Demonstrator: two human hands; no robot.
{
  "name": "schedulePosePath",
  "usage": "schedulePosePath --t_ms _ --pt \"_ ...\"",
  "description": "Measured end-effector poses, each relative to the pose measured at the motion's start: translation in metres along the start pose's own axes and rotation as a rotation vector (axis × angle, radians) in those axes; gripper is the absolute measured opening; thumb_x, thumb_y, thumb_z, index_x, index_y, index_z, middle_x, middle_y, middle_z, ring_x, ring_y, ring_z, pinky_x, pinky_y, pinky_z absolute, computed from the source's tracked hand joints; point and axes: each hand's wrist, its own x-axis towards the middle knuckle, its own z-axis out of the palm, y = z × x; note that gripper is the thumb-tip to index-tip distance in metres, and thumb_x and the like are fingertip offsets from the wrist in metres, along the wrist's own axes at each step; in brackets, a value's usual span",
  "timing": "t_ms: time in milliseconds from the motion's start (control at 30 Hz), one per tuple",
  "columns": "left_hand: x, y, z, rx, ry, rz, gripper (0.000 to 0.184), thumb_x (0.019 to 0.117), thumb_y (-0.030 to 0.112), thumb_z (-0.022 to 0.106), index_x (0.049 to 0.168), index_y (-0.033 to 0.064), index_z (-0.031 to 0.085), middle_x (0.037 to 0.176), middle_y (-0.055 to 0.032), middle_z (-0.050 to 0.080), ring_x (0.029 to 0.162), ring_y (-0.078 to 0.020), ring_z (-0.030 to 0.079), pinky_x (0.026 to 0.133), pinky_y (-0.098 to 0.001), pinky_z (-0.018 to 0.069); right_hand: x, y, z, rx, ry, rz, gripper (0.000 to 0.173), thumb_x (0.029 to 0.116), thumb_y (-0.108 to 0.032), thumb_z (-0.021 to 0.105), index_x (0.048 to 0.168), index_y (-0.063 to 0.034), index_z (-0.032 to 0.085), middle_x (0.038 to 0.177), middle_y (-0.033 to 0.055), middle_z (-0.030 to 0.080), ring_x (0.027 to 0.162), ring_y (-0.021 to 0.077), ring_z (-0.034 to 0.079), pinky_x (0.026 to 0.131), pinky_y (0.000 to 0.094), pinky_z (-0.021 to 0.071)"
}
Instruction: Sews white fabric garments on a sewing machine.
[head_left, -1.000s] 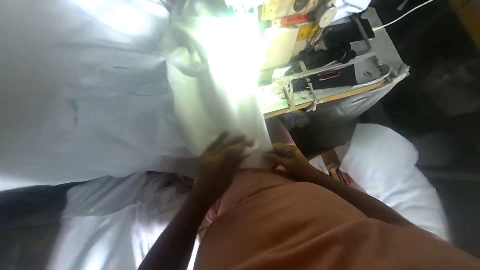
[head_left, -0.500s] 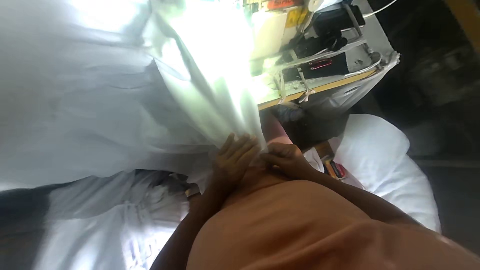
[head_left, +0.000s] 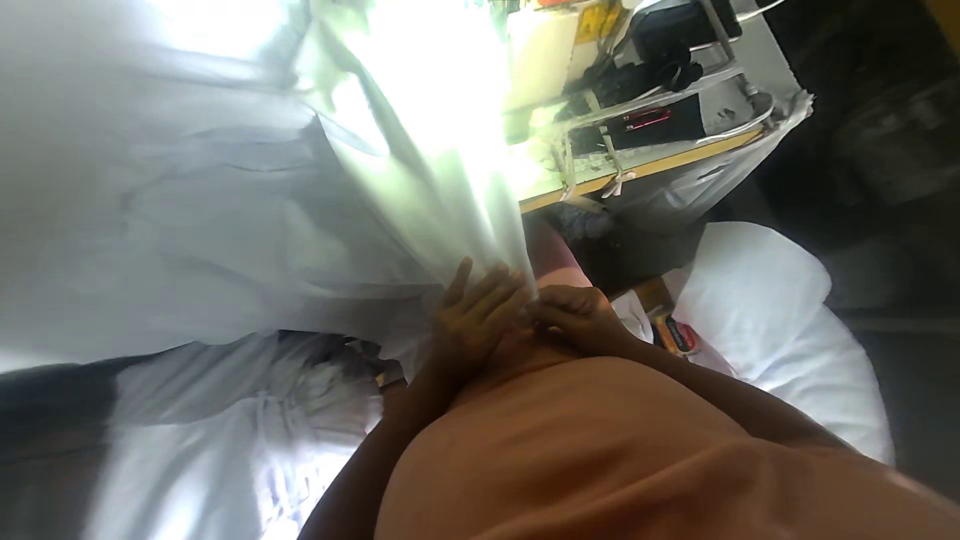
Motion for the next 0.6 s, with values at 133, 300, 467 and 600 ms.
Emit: schedulePosePath --t_ms 133,300,467,600 --pt "0.0 0.0 0.0 -0.004 0.001 0.016 0.018 0.1029 0.008 0.057 0.109 0.0081 0.074 0.112 -0.0098 0.077 0.117 -0.021 0.069 0.117 -0.0452 0.0362 -0.001 0.001 0.0 0.012 -0.01 -0.01 0.013 0.1001 0.0 0.057 0.099 0.0041 0.07 0.085 0.0008 0.072 0.074 0.0016 0.068 0.072 0.0203 0.0596" --pt "-0.001 0.0 0.001 -0.019 -0.005 0.015 0.018 0.1027 0.01 0.057 0.109 0.0067 0.075 0.112 -0.0109 0.077 0.117 -0.0218 0.07 0.117 -0.0464 0.0367 -0.001 -0.001 -0.001 0.059 -0.034 0.026 0.015 0.1013 0.0 0.056 0.103 0.0045 0.07 0.09 0.0008 0.072 0.077 0.0024 0.069 0.076 0.0217 0.0606" --pt "0.001 0.0 0.0 -0.027 -0.004 0.01 0.019 0.1035 0.012 0.057 0.109 0.0055 0.074 0.111 -0.0118 0.077 0.116 -0.0221 0.07 0.116 -0.0459 0.0388 0.001 0.002 -0.008 0.204 -0.149 0.046 0.02 0.1022 -0.001 0.053 0.113 0.0019 0.069 0.1 -0.0009 0.074 0.087 0.0035 0.07 0.082 0.0232 0.06" --pt "0.002 0.0 0.001 -0.042 -0.016 0.016 0.019 0.1023 0.01 0.057 0.108 0.0042 0.074 0.11 -0.0131 0.077 0.115 -0.0227 0.071 0.115 -0.0461 0.0397 0.0 0.005 -0.014 0.282 -0.234 0.114 0.026 0.1014 -0.002 0.05 0.121 -0.001 0.068 0.107 -0.0011 0.073 0.094 0.004 0.069 0.086 0.0242 0.0584"
